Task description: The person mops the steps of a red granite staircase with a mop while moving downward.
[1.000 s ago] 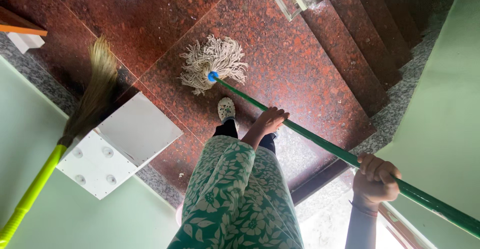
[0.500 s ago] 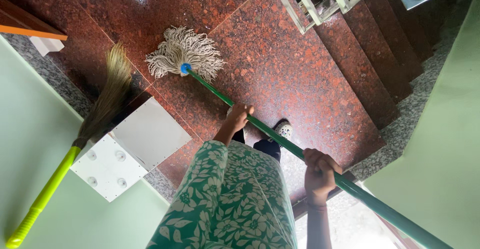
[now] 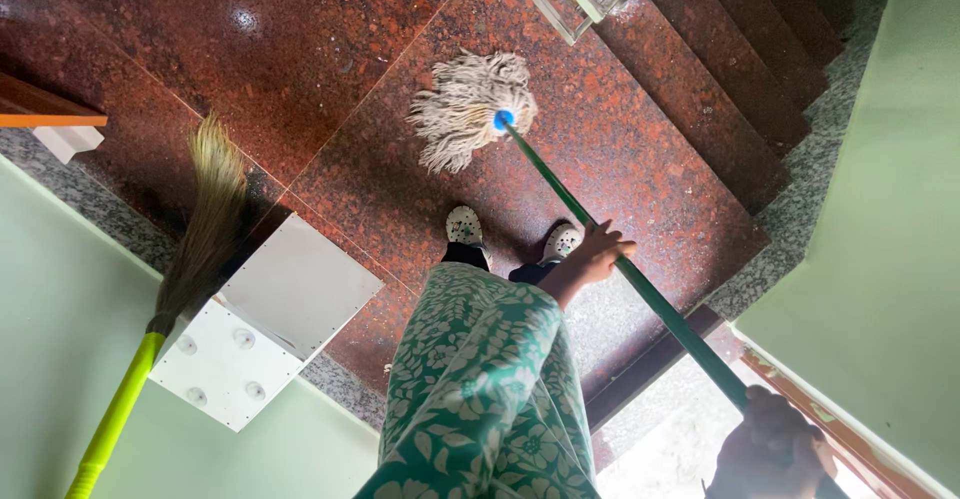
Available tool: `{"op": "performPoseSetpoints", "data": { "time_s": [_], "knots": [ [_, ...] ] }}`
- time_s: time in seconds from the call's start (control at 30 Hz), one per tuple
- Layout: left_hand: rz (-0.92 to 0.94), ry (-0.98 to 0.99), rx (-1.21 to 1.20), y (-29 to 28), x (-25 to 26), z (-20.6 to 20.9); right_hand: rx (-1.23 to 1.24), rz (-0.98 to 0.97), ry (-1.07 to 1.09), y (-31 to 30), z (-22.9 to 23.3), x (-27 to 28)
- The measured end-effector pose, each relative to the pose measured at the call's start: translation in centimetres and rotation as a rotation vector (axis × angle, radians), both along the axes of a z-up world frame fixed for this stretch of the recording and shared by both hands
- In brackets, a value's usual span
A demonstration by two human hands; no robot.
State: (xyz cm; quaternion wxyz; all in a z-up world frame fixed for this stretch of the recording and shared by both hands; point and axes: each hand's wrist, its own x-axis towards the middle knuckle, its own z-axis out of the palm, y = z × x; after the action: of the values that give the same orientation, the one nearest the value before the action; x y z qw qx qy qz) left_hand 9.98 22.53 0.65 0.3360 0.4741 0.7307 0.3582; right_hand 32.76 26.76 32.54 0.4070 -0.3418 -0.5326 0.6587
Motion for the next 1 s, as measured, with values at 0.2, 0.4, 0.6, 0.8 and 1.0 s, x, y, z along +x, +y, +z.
{"op": "performPoseSetpoints", "data": {
  "time_s": [0.2,0.4,0.6,0.8,1.0],
  "knots": [
    [-0.237,0.086,-0.147,3.1,4.2,0.6,-0.003,-0.051,0.048,-0.8,-0.5,5.1],
    [-0.171,0.026,-0.211,1.1,3.6,0.8,0.137,-0.133,-0.019,-1.0,0.2,-0.6],
    [-0.028,0.020,-0.254,-3.2,-1.0,0.8,0.134,0.027,-0.057,-1.1,1.5,-7.3],
    [0.130,0.025,-0.398,-9.9,-5.8,1.0,-0.025,0.188,0.074,-2.7,-1.7,-11.5],
    [0.209,0.048,-0.544,-20.3,-5.8,-2.9,-0.124,0.293,0.103,-7.9,-3.3,-14.0]
  ]
}}
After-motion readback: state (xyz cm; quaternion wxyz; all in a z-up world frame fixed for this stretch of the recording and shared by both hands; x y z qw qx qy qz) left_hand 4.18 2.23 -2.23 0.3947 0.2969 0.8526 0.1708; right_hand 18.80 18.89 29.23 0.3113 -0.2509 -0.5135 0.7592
